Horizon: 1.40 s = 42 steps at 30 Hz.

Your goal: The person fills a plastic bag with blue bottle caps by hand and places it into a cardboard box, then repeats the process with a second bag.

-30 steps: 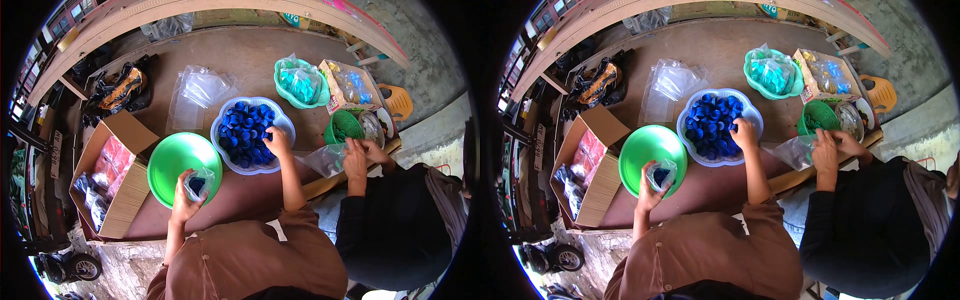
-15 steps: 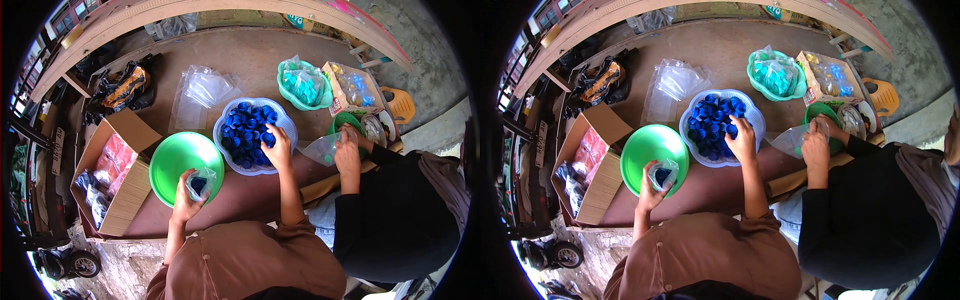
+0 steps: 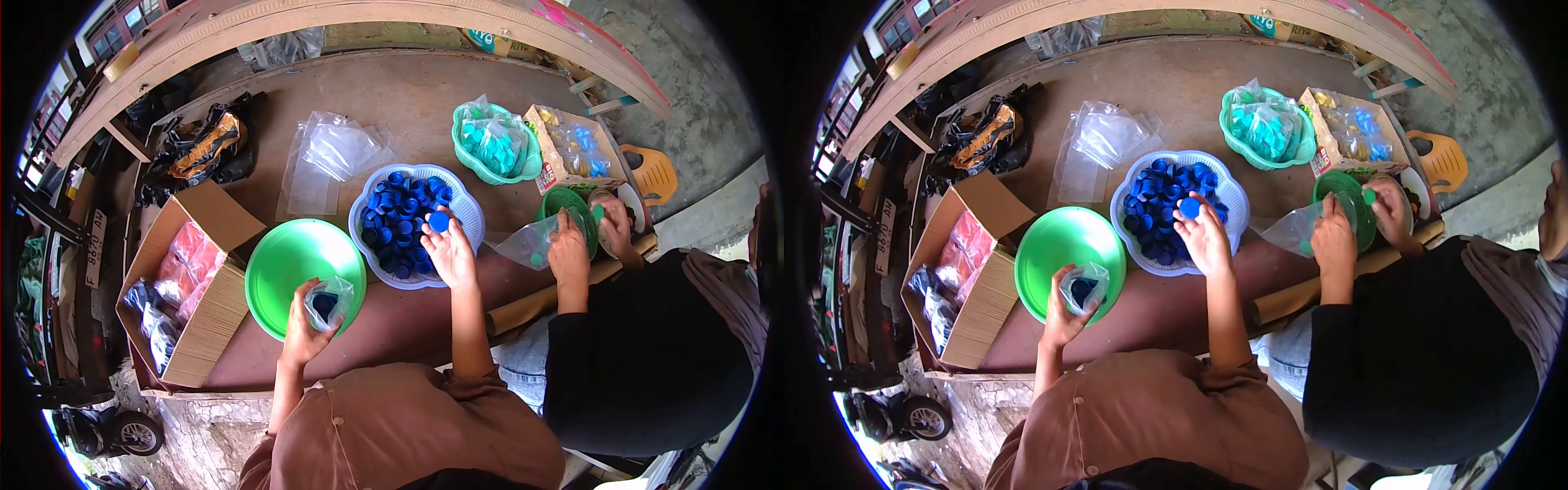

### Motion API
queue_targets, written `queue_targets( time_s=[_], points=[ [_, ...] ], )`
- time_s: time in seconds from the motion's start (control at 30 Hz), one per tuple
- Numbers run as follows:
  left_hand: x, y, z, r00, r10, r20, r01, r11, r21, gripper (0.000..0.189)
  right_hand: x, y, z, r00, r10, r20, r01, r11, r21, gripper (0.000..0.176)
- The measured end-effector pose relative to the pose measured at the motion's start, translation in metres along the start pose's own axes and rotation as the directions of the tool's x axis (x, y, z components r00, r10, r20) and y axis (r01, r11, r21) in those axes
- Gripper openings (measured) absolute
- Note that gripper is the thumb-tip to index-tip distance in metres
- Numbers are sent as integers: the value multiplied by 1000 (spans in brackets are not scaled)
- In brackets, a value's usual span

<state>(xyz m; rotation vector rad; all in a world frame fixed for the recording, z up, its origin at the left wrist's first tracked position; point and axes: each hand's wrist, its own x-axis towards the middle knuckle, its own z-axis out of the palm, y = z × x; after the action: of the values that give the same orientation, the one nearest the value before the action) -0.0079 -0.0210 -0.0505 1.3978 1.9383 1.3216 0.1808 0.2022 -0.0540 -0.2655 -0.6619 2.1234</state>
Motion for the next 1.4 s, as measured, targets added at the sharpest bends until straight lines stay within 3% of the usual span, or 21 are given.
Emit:
queue_targets(
  time_s=[0.1, 0.13, 0.2, 0.27, 0.3, 0.4, 0.47, 0.5, 0.57, 0.6, 0.67, 0.77, 0.87, 0.93, 1.0, 1.07, 1.13, 1.17, 1.23, 1.33, 1.4],
  points=[
    [0, 1, -1, 1000, -3, 4, 3, 1000, 13, 71, -8, 3, 18, 986, 9, 164, -39, 983, 179, 33],
    [0, 1, -1, 1000, -4, 4, 3, 1000, 24, 71, -11, 8, 22, 989, -9, 147, -14, 987, 160, 32],
    [2, -1, -1, 1000, 14, 11, -15, 999, 42, 72, -20, 22, 43, 976, -105, 190, 157, 946, -282, 33],
    [4, -2, -3, 999, 30, 21, -31, 998, 58, 72, -39, 43, 66, 975, -81, 209, 199, 740, -643, 35],
    [5, -1, -3, 999, 28, 40, -30, 998, 50, 72, -44, 49, 78, 934, -29, 355, 305, 584, -753, 37],
    [7, -2, -7, 996, 35, 81, -38, 999, 30, 73, -54, 61, 94, 757, 131, 641, 643, 31, -765, 44],
    [7, -1, -10, 994, 40, 100, -42, 999, 22, 73, -49, 56, 87, 812, 82, 577, 548, 230, -804, 44],
    [6, 1, -10, 995, 38, 97, -43, 998, 45, 73, -41, 48, 78, 854, -14, 520, 511, 214, -833, 36],
    [3, 1, -11, 994, 35, 102, -43, 996, 75, 73, -14, 29, 47, 874, -263, 409, 423, -5, -906, 16],
    [2, 0, -12, 994, 34, 100, -42, 996, 73, 73, -3, 19, 19, 897, -297, 327, 275, -206, -939, 12],
    [0, -1, -12, 994, 42, 97, -47, 997, 53, 72, 12, 7, -30, 918, -296, 264, 112, -446, -888, 9],
    [1, 2, -11, 995, 7, 96, -10, 999, 33, 72, 19, 5, -51, 966, -156, 204, 82, -566, -820, 9],
    [1, -5, -6, 997, 51, 63, -52, 998, 23, 72, 22, 12, -60, 982, -126, 139, 33, -613, -789, 11],
    [0, -4, -4, 998, 36, 42, -36, 999, -2, 72, 22, 12, -65, 965, -168, 200, 62, -597, -800, 12],
    [-2, -5, -2, 1000, 18, 22, -18, 999, -28, 72, 19, 11, -64, 944, -331, -1, -55, -156, -986, 15],
    [-3, -5, -1, 1000, 18, 8, -18, 999, -41, 72, 14, 6, -55, 948, -189, -257, -143, 467, -872, 22],
    [-3, -4, -1, 1000, 20, 4, -20, 999, -44, 73, 2, -5, -30, 958, -50, -281, -174, 680, -712, 20],
    [-3, -3, -1, 1000, 22, 2, -21, 999, -47, 73, -2, -8, -24, 958, -52, -281, -173, 680, -713, 20],
    [-3, -2, -1, 1000, 28, -2, -28, 998, -54, 73, -8, -8, -15, 983, 72, -168, -137, 901, -412, 17],
    [-4, 0, -1, 999, 36, -16, -37, 997, -61, 73, -16, -5, 7, 996, 51, -77, -69, 964, -257, 16],
    [-5, 0, -1, 999, 33, -24, -35, 997, -62, 73, -22, 3, 24, 1000, 31, 1, -29, 954, -297, 15]
  ],
)
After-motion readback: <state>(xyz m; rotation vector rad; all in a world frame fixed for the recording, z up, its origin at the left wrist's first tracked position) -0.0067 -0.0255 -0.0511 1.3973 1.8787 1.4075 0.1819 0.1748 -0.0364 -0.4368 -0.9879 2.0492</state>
